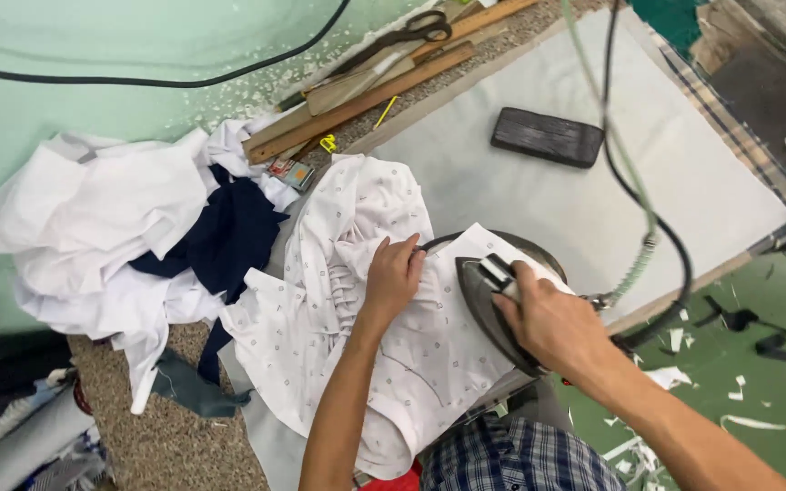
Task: The person irons a white patterned shirt on a table using a steam iron. They repeatedly smooth the fabric, reposition the shirt, and use a small wooden block to press specific areas while ironing.
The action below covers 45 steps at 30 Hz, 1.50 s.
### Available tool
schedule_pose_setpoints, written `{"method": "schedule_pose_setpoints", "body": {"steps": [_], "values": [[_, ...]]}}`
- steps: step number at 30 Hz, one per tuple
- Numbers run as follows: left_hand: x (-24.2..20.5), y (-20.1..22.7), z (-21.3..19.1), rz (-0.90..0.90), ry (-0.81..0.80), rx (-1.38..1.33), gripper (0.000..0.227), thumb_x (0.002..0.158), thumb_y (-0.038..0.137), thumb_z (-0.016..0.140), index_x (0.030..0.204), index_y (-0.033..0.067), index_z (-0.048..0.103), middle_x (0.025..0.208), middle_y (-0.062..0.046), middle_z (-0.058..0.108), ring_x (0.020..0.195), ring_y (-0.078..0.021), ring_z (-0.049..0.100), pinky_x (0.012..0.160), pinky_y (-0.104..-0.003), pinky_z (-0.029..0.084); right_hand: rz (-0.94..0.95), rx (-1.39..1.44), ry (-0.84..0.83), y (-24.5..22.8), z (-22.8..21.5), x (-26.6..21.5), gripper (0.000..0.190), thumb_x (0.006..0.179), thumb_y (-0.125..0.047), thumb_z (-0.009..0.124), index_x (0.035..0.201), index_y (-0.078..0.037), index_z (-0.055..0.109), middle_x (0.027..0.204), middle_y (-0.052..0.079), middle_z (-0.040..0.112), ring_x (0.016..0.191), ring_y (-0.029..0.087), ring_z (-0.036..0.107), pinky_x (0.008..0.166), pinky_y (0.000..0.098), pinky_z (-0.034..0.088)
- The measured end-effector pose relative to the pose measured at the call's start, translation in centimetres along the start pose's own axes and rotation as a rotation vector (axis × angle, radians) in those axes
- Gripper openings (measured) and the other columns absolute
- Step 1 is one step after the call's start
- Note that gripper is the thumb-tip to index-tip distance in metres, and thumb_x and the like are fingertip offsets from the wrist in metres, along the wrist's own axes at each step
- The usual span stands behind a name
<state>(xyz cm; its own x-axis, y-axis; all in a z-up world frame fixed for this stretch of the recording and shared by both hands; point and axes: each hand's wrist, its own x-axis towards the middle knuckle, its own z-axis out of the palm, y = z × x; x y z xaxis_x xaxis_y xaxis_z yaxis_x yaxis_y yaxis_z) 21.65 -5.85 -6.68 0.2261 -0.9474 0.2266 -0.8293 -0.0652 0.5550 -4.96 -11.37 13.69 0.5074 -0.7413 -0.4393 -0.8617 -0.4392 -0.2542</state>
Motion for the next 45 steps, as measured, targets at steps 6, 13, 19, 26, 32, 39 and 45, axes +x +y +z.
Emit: {"method": "schedule_pose_setpoints", "body": {"steps": [6,13,19,26,32,39,45], "values": [[0.8,0.8,-3.2,-0.073,-0.146,-0.196,0.04,0.105,0.035,0.059,0.127,0.0027,0.067,0.082,-0.011,0.068,0.083,-0.0284,0.07,0.092,-0.044,0.051,0.116,0.053,-0.011,-6.4,2.8,1.2,0.052,0.103,-0.052,0.042,0.129,-0.008,0.05,0.092,0.021,0.074,0.086,0.04,0.078,0.075,0.0526,0.062],[-0.7,-2.3,0.5,-0.1,-0.06,-0.306,0.039,0.104,0.047,0.06,0.116,0.0121,0.07,0.074,-0.007,0.067,0.08,-0.0255,0.07,0.089,-0.04,0.05,0.119,-0.16,0.198,-8.7,1.0,6.1,0.04,0.106,-0.047,0.045,0.106,-0.008,0.055,0.071,0.012,0.067,0.066,0.031,0.076,0.058,0.0405,0.062],[-0.5,-1.3,-0.8,-0.103,-0.018,-0.382,0.033,0.104,0.04,0.063,0.113,0.0086,0.071,0.074,-0.011,0.066,0.078,-0.0283,0.07,0.087,-0.04,0.049,0.092,-0.086,0.26,-9.0,0.6,6.2,0.038,0.107,-0.041,0.044,0.1,-0.005,0.055,0.068,0.02,0.068,0.065,0.036,0.076,0.058,0.0474,0.061],[-0.6,-1.4,-0.9,-0.114,-0.031,-0.358,0.029,0.102,0.037,0.067,0.111,0.01,0.073,0.074,-0.01,0.068,0.079,-0.0297,0.07,0.086,-0.04,0.049,0.082,-0.07,0.285,-7.9,2.6,3.0,0.039,0.106,-0.042,0.047,0.099,-0.005,0.056,0.067,0.019,0.068,0.064,0.036,0.076,0.057,0.0464,0.061],[-0.5,-1.6,-0.4,-0.102,-0.052,-0.377,0.028,0.104,0.035,0.065,0.111,0.0093,0.073,0.073,-0.01,0.067,0.076,-0.0311,0.069,0.083,-0.042,0.05,0.08,-0.025,0.27,-7.4,3.7,0.0,0.041,0.105,-0.043,0.048,0.102,-0.003,0.058,0.068,0.018,0.068,0.065,0.036,0.076,0.058,0.0473,0.061],[-0.3,-1.6,-0.5,-0.088,-0.039,-0.379,0.026,0.103,0.033,0.066,0.11,0.0091,0.073,0.072,-0.011,0.066,0.075,-0.0329,0.069,0.08,-0.042,0.051,0.108,-0.033,0.25,-7.9,2.8,-0.2,0.044,0.104,-0.046,0.049,0.105,-0.004,0.06,0.07,0.018,0.069,0.066,0.036,0.076,0.06,0.0485,0.062],[-0.3,-1.6,-0.5,-0.097,-0.029,-0.395,0.026,0.103,0.034,0.066,0.109,0.0092,0.073,0.071,-0.01,0.067,0.073,-0.0308,0.069,0.077,-0.04,0.052,0.108,-0.036,0.273,-7.4,3.3,2.2,0.044,0.104,-0.048,0.049,0.1,-0.005,0.059,0.067,0.018,0.067,0.064,0.034,0.075,0.058,0.046,0.061]]}}
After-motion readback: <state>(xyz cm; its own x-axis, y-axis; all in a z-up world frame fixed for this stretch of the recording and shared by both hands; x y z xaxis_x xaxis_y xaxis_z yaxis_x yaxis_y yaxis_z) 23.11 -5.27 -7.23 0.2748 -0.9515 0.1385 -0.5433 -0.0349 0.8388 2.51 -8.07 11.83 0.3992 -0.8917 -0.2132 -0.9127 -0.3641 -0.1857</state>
